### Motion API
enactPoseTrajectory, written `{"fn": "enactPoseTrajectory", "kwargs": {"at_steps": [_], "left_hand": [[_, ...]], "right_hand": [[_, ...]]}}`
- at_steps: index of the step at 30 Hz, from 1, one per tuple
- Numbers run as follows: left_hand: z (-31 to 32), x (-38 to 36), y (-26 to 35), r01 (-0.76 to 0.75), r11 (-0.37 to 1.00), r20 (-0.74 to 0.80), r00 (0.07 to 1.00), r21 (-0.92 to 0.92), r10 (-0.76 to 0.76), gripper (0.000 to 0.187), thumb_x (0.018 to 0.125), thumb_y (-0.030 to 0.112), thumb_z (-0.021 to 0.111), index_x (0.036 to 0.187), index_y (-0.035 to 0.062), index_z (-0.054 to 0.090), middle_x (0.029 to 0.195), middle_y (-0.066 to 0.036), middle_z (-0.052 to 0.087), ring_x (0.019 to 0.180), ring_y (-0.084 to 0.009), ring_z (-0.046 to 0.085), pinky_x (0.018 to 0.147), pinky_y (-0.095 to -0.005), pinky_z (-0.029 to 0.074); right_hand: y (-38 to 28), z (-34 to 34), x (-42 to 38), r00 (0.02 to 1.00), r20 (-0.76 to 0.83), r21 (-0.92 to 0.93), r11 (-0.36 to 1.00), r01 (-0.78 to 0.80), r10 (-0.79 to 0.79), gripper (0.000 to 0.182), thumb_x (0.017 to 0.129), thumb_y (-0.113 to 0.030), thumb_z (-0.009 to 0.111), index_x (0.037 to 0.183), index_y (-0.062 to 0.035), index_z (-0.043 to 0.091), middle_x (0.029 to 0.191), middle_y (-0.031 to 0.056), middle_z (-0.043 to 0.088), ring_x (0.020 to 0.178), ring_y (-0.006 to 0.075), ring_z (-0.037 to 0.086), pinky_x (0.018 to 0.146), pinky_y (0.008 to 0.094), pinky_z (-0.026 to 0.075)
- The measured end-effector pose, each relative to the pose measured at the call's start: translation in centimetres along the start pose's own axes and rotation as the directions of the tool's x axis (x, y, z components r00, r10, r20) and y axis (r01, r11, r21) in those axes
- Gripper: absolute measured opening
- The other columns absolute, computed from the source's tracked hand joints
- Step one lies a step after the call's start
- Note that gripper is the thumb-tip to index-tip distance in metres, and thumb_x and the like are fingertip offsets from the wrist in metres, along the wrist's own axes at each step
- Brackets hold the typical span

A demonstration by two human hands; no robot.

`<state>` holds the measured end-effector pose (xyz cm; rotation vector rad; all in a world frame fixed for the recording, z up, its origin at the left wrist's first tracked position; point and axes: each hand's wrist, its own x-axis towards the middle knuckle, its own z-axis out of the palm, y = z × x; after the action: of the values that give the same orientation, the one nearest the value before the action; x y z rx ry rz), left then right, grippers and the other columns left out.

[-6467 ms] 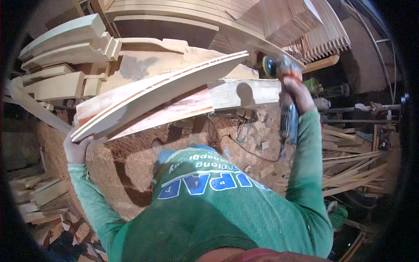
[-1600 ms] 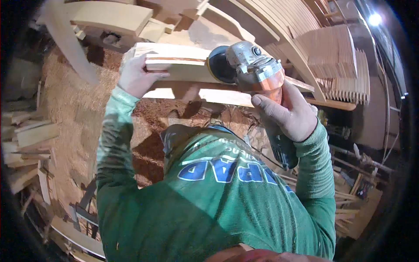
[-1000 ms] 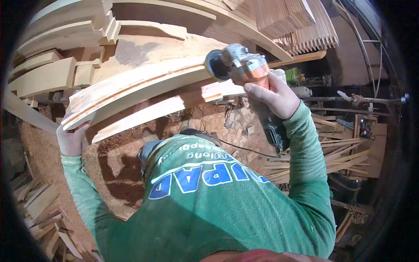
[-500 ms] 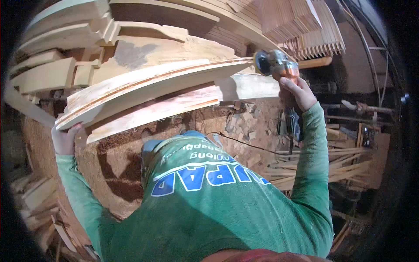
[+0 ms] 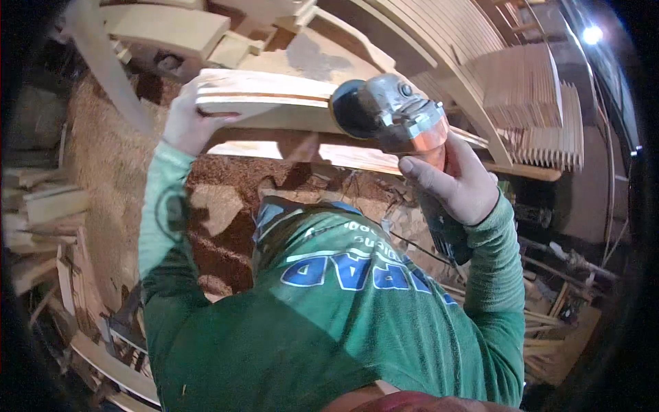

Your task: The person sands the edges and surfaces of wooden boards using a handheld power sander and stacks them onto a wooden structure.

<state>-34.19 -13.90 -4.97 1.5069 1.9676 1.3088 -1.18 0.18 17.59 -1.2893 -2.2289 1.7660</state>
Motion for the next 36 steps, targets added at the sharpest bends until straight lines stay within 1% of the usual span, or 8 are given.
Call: {"fn": "enactPoseTrajectory", "kwargs": {"at_steps": [13,15,17,21,22,24,29,36], "left_hand": [[1.4,-0.7,-4.5,-0.273,0.945,0.094,0.952,-0.179,0.293,0.061,0.078,0.013,0.078,0.134,0.0057,0.058,0.121,-0.014,0.068,0.11,-0.0272,0.066,0.094,-0.0399,0.054],[2.2,-0.7,-4.9,-0.056,0.876,0.11,0.986,-0.479,0.124,0.061,0.078,0.015,0.076,0.136,0.0064,0.057,0.127,-0.015,0.066,0.114,-0.0312,0.064,0.098,-0.0414,0.052],[2.9,-0.1,-4.4,0.232,0.481,0.197,0.973,-0.846,-0.123,0.061,0.079,0.017,0.075,0.137,0.0071,0.056,0.132,-0.016,0.063,0.118,-0.0352,0.062,0.102,-0.0428,0.049],[0.1,0.5,-0.9,0.019,0.987,-0.004,1.0,-0.163,-0.019,0.048,0.077,0.008,0.08,0.123,0.0011,0.066,0.118,-0.015,0.071,0.117,-0.0272,0.065,0.099,-0.038,0.052],[0.3,0.1,0.0,0.139,0.976,0.017,0.99,-0.165,-0.138,0.045,0.076,0.007,0.083,0.118,0.0001,0.068,0.116,-0.015,0.072,0.115,-0.0264,0.067,0.097,-0.0367,0.053],[-0.1,0.3,-0.6,-0.024,0.995,0.011,1.0,-0.094,0.025,0.044,0.075,0.005,0.084,0.116,-0.0019,0.069,0.112,-0.015,0.074,0.106,-0.0242,0.07,0.095,-0.0348,0.054],[0.0,-0.3,-0.9,0.184,0.968,0.108,0.98,-0.17,-0.167,0.047,0.074,-0.004,0.082,0.119,-0.0052,0.068,0.115,-0.013,0.073,0.104,-0.017,0.069,0.092,-0.0323,0.055],[-0.2,-0.7,-0.7,0.246,0.933,0.112,0.968,-0.263,-0.224,0.056,0.077,-0.008,0.078,0.13,-0.0082,0.06,0.12,-0.011,0.07,0.106,-0.0173,0.067,0.096,-0.031,0.054]], "right_hand": [[-6.1,10.8,6.3,0.951,0.279,-0.139,0.974,0.178,-0.134,0.05,0.094,-0.028,0.072,0.129,0.003,0.055,0.107,0.0102,0.068,0.097,0.0173,0.065,0.089,0.0339,0.051],[-6.0,10.9,6.7,0.951,0.273,-0.251,0.944,0.212,-0.141,0.051,0.094,-0.025,0.072,0.132,0.0034,0.052,0.114,0.0111,0.066,0.105,0.0186,0.062,0.095,0.0339,0.049],[-5.0,10.9,7.1,0.956,0.205,-0.35,0.896,0.272,-0.21,0.053,0.09,-0.036,0.071,0.122,0.0044,0.058,0.105,0.0182,0.067,0.097,0.0282,0.066,0.09,0.0393,0.051],[-3.6,8.7,5.8,0.98,0.097,-0.337,0.92,0.199,-0.176,0.061,0.086,-0.047,0.071,0.115,0.0062,0.06,0.096,0.0258,0.069,0.093,0.0387,0.069,0.086,0.0446,0.053],[-2.8,7.6,4.9,0.985,0.052,-0.361,0.916,0.175,-0.167,0.062,0.086,-0.047,0.071,0.117,0.0062,0.059,0.098,0.0258,0.069,0.094,0.0388,0.069,0.087,0.0443,0.053],[-1.1,5.2,3.1,0.986,-0.024,-0.38,0.914,0.145,-0.166,0.064,0.086,-0.047,0.071,0.12,0.0059,0.058,0.101,0.0257,0.069,0.096,0.0386,0.069,0.088,0.0439,0.053],[1.7,-1.3,-2.1,0.992,-0.118,-0.124,0.991,-0.055,0.04,0.058,0.092,-0.026,0.076,0.135,0.003,0.052,0.117,0.0085,0.066,0.105,0.0141,0.061,0.094,0.0309,0.05],[7.0,-11.4,-7.6,0.932,-0.337,-0.028,0.988,-0.153,0.135,0.051,0.095,-0.027,0.072,0.135,-0.0011,0.055,0.114,0.0016,0.064,0.097,0.0091,0.059,0.088,0.0268,0.049]]}}
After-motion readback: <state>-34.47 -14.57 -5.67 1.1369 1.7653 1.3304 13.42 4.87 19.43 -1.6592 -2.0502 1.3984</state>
